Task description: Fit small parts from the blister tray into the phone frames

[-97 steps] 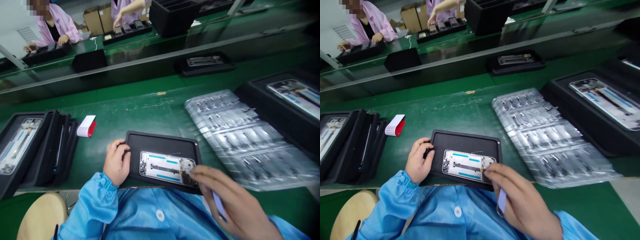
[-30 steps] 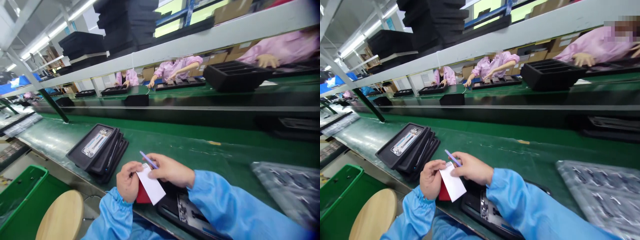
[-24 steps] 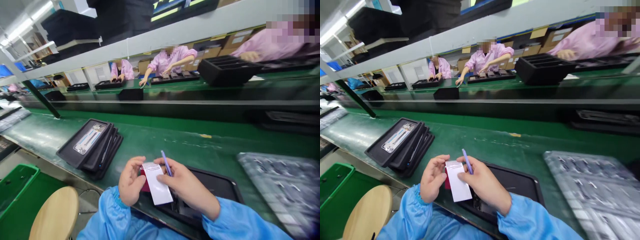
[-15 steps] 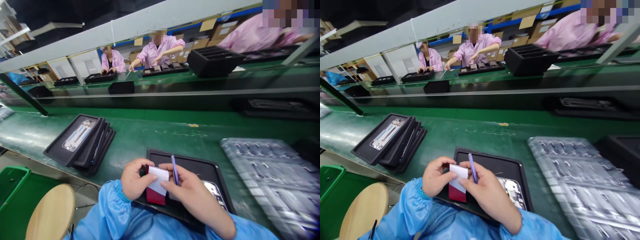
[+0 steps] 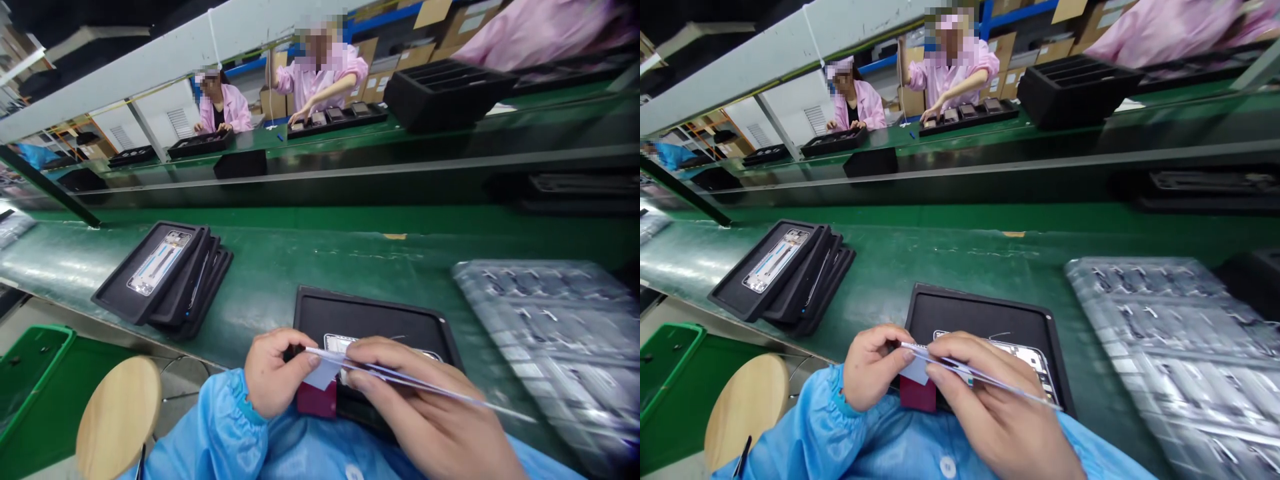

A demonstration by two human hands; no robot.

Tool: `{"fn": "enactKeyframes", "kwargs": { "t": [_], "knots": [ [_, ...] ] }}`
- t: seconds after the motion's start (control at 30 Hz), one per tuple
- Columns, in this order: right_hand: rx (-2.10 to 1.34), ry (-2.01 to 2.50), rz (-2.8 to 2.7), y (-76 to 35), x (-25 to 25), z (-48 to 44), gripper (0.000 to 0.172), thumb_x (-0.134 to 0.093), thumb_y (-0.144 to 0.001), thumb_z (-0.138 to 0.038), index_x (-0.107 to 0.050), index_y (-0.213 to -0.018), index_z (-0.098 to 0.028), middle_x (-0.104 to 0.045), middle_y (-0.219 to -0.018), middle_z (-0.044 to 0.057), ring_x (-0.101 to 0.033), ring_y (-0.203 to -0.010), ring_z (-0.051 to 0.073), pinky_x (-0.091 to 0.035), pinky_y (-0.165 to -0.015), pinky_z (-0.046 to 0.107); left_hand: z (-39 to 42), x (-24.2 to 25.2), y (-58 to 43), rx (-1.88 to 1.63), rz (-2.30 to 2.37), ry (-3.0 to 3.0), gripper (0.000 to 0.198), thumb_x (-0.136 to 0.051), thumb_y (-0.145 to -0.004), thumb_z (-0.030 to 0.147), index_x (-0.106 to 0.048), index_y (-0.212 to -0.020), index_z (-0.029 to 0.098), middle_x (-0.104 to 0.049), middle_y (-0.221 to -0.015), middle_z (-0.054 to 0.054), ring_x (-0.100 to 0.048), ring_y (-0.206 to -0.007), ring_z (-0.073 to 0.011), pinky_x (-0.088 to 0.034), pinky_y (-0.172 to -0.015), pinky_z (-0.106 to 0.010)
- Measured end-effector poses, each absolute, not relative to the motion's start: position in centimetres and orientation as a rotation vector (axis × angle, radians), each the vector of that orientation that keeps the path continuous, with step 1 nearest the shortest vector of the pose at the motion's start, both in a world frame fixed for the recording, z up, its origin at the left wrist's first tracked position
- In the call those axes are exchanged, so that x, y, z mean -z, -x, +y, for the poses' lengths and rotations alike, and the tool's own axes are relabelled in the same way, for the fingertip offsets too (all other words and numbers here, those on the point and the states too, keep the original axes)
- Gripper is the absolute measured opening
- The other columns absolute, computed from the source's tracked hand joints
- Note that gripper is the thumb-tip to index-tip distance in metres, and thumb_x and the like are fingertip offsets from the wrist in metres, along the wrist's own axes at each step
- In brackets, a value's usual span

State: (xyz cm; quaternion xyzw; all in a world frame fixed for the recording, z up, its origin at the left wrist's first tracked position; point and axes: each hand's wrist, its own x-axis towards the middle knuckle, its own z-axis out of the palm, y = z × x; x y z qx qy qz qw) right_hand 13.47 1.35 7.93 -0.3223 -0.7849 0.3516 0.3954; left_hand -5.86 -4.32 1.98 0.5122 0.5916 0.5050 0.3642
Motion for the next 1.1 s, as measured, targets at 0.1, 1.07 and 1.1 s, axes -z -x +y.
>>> {"fn": "enactKeyframes", "kwargs": {
  "t": [0.1, 1.07, 1.1],
  "knots": [
    [-0.848, 0.858, -1.972, -13.4, -7.2, 1.0, 0.008, -0.063, -0.091, -0.03, -0.069, -0.093, -0.026, -0.073, -0.086, 0.002, -0.07, -0.073, 0.017, -0.057, -0.065, 0.026, -4.4, -2.3, 5.7, -1.317, 1.5, -1.34, 0.011, -0.074, -0.082, 0.03, -0.076, -0.089, 0.022, -0.075, -0.083, -0.003, -0.066, -0.075, -0.0179, -0.051, -0.07, -0.029],
    [-1.133, 0.853, -1.937, -13.1, -5.6, 1.8, 0.013, -0.059, -0.094, -0.028, -0.068, -0.086, -0.022, -0.071, -0.081, 0.002, -0.068, -0.072, 0.014, -0.053, -0.065, 0.023, -4.5, -2.7, 5.1, -1.25, 1.577, -1.334, 0.008, -0.074, -0.081, 0.025, -0.076, -0.087, 0.023, -0.075, -0.082, -0.001, -0.067, -0.076, -0.0156, -0.05, -0.072, -0.026],
    [-1.208, 0.864, -1.89, -13.1, -5.7, 1.8, 0.015, -0.059, -0.095, -0.03, -0.067, -0.086, -0.022, -0.071, -0.08, 0.003, -0.068, -0.071, 0.015, -0.053, -0.065, 0.024, -4.5, -2.5, 5.2, -1.248, 1.586, -1.328, 0.009, -0.074, -0.081, 0.026, -0.077, -0.088, 0.023, -0.075, -0.082, -0.001, -0.067, -0.075, -0.0154, -0.051, -0.072, -0.026]
  ]
}}
